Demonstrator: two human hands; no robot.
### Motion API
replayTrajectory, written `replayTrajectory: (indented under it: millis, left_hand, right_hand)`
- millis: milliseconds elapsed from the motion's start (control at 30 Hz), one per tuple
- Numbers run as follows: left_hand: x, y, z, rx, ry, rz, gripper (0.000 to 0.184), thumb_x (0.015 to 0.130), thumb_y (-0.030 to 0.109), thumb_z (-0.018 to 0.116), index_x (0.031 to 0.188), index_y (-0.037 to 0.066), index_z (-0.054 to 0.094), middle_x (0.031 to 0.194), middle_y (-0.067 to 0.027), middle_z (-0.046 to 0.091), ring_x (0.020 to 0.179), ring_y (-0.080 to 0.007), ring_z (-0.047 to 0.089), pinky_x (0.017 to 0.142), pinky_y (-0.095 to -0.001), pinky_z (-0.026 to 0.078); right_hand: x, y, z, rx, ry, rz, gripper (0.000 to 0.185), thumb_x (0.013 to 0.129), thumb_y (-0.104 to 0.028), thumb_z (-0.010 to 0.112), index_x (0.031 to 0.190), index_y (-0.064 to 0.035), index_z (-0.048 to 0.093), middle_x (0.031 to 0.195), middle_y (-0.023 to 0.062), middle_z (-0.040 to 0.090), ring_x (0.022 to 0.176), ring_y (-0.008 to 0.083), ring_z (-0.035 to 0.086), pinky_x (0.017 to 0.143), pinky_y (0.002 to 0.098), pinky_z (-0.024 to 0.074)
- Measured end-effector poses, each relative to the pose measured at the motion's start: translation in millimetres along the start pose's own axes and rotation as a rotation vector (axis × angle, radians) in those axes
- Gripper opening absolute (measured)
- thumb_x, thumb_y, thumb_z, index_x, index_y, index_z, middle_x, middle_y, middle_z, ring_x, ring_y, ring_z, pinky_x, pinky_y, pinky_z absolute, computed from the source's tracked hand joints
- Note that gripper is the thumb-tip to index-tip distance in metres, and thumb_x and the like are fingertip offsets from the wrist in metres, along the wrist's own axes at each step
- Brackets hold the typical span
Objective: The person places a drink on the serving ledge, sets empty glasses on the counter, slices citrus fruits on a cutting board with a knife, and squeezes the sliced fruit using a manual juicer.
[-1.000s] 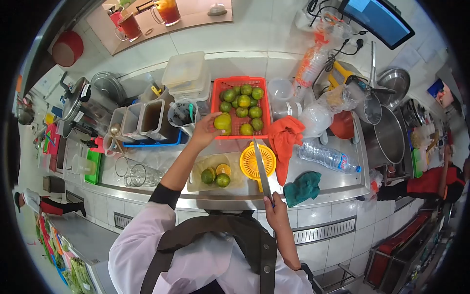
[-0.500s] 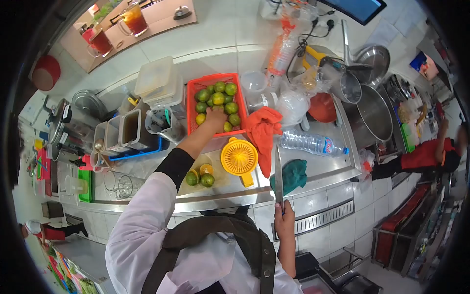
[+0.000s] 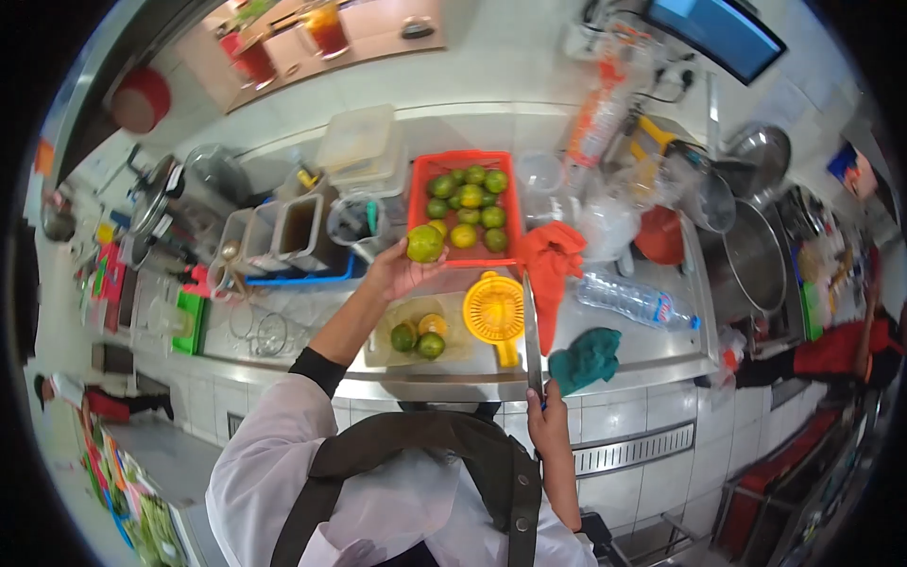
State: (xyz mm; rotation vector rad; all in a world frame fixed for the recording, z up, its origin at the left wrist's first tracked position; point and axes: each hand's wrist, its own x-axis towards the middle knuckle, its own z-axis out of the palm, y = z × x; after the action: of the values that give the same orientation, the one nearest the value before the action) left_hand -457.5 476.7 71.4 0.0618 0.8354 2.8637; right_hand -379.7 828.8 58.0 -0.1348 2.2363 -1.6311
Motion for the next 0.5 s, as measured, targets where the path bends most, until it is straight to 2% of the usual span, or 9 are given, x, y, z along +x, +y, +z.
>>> replayTrajectory:
  millis: [67,167,233,267,300,333,400,467,500]
  left_hand:
    - [-35,-1,-3,-0.129,0.02,0.022,0.053,0.085,0.037,0.052,0.122,0.001,0.04,0.117,-0.0185,0.049,0.108,-0.029,0.05,0.096,-0.0441,0.036]
    - [-82,-1,-12,-0.227,0.131,0.043,0.056,0.084,0.041,0.051,0.123,0.003,0.04,0.119,-0.0185,0.048,0.107,-0.0287,0.049,0.096,-0.0425,0.036]
    - [-115,-3,-16,-0.084,0.307,0.097,0.056,0.085,0.043,0.049,0.122,0.002,0.04,0.119,-0.0174,0.047,0.107,-0.0285,0.049,0.096,-0.0419,0.037]
    - [-129,-2,-17,-0.008,0.386,0.122,0.056,0.085,0.043,0.049,0.122,0.002,0.04,0.12,-0.0168,0.047,0.107,-0.0283,0.05,0.096,-0.0415,0.037]
    - [-144,-3,-14,-0.018,0.412,0.175,0.049,0.084,0.035,0.054,0.119,0.001,0.044,0.115,-0.0148,0.051,0.105,-0.024,0.051,0.095,-0.0378,0.038]
    - [-159,-5,-20,0.193,0.509,0.207,0.046,0.082,0.028,0.059,0.116,0.0,0.046,0.11,-0.0132,0.053,0.102,-0.022,0.052,0.092,-0.0352,0.04]
    - [-186,-10,-36,0.62,0.684,0.27,0.041,0.076,0.016,0.067,0.108,-0.001,0.049,0.101,-0.0098,0.057,0.096,-0.0179,0.055,0.087,-0.0299,0.043]
    - [-208,-13,-31,1.054,0.771,0.263,0.048,0.062,0.01,0.077,0.102,0.0,0.053,0.092,-0.0068,0.06,0.084,-0.0133,0.058,0.078,-0.0268,0.047]
    - [-217,-20,-40,1.211,0.824,0.253,0.057,0.053,0.015,0.083,0.099,0.0,0.054,0.089,-0.0071,0.061,0.078,-0.0139,0.059,0.073,-0.0273,0.048]
  right_hand:
    - [6,-2,24,0.063,-0.081,-0.078,0.013,0.089,-0.015,0.047,0.084,-0.0068,0.038,0.051,-0.0038,0.038,0.041,0.004,0.033,0.036,0.0212,0.026]
    - [22,10,56,-0.06,-0.229,-0.143,0.012,0.089,-0.014,0.047,0.084,-0.0077,0.037,0.051,-0.0022,0.038,0.04,0.0055,0.036,0.035,0.022,0.0275]
    - [25,3,77,-0.023,-0.332,-0.087,0.009,0.089,-0.013,0.046,0.087,-0.0064,0.04,0.05,-0.0003,0.04,0.039,0.0064,0.037,0.034,0.023,0.0297]
    - [27,1,89,-0.093,-0.392,-0.069,0.011,0.087,-0.013,0.047,0.086,-0.0043,0.04,0.053,0.0061,0.042,0.044,0.015,0.041,0.04,0.0278,0.0324]
    - [30,2,101,-0.163,-0.443,-0.054,0.013,0.086,-0.013,0.048,0.085,-0.0022,0.04,0.055,0.0126,0.044,0.048,0.0235,0.045,0.045,0.0326,0.0351]
    - [33,1,112,-0.235,-0.485,-0.045,0.015,0.084,-0.012,0.048,0.084,-0.0001,0.04,0.058,0.019,0.046,0.053,0.0321,0.049,0.05,0.0375,0.0379]
    - [32,-5,136,-0.357,-0.593,-0.231,0.016,0.081,-0.013,0.05,0.085,0.0003,0.042,0.067,0.0233,0.05,0.064,0.04,0.052,0.057,0.0426,0.0396]
    - [32,0,162,-0.409,-0.73,-0.251,0.016,0.081,-0.013,0.049,0.084,0.0007,0.042,0.072,0.0251,0.051,0.07,0.0425,0.051,0.063,0.0444,0.0393]
    - [32,5,174,-0.439,-0.784,-0.182,0.017,0.081,-0.014,0.048,0.085,0.0015,0.043,0.076,0.0278,0.052,0.076,0.0446,0.051,0.068,0.0457,0.0391]
